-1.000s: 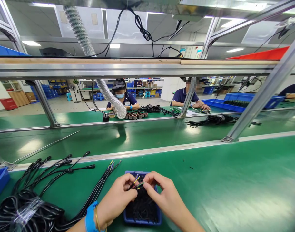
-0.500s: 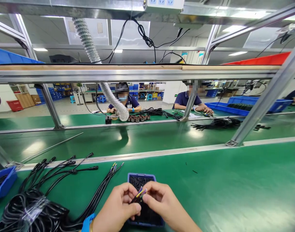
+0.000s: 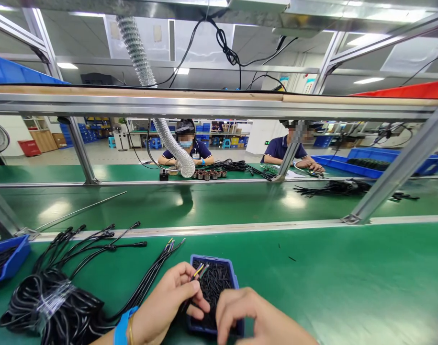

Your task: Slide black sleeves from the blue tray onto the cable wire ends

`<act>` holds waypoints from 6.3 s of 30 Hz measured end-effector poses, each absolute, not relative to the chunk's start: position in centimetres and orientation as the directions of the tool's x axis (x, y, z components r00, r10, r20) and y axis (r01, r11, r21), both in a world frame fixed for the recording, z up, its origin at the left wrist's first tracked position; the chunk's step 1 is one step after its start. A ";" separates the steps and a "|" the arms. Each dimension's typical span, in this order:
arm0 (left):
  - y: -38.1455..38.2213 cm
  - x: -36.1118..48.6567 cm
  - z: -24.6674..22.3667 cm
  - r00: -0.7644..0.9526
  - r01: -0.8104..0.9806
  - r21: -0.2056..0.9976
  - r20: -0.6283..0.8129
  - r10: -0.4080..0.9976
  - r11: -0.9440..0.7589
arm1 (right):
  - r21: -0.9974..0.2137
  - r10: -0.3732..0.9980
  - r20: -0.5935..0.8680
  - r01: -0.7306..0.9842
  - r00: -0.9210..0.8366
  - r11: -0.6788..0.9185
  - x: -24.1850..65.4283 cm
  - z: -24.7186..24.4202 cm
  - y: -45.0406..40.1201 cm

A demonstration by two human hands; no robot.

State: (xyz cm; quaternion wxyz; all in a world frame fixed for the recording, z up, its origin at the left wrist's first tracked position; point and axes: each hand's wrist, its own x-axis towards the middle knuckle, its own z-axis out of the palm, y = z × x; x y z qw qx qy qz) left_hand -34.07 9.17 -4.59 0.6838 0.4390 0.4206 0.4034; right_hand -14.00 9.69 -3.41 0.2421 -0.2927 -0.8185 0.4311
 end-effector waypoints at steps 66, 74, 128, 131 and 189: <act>10.0 -33.8 -6.4 0.284 -0.007 0.987 -0.155 0.946 0.163 | -0.814 0.859 0.484 0.275 -0.167 0.512 -15.6 -6.6 10.8; 10.0 -33.8 -6.3 0.287 0.003 0.986 -0.161 0.944 0.168 | -0.860 0.885 0.438 0.210 -0.160 0.464 -15.9 -6.6 10.5; 10.4 -33.8 -6.7 0.230 -0.059 0.982 -0.162 0.960 0.180 | -0.480 0.608 0.719 0.392 -0.336 0.784 -16.1 -8.4 11.3; 10.4 -33.8 -6.6 0.222 -0.054 0.983 -0.162 0.962 0.178 | -0.598 0.725 0.628 0.422 -0.282 0.682 -15.9 -7.8 11.3; 10.1 -33.7 -6.2 0.278 0.054 0.992 -0.121 0.953 0.110 | -0.844 0.889 0.410 0.285 -0.202 0.454 -15.7 -7.5 11.1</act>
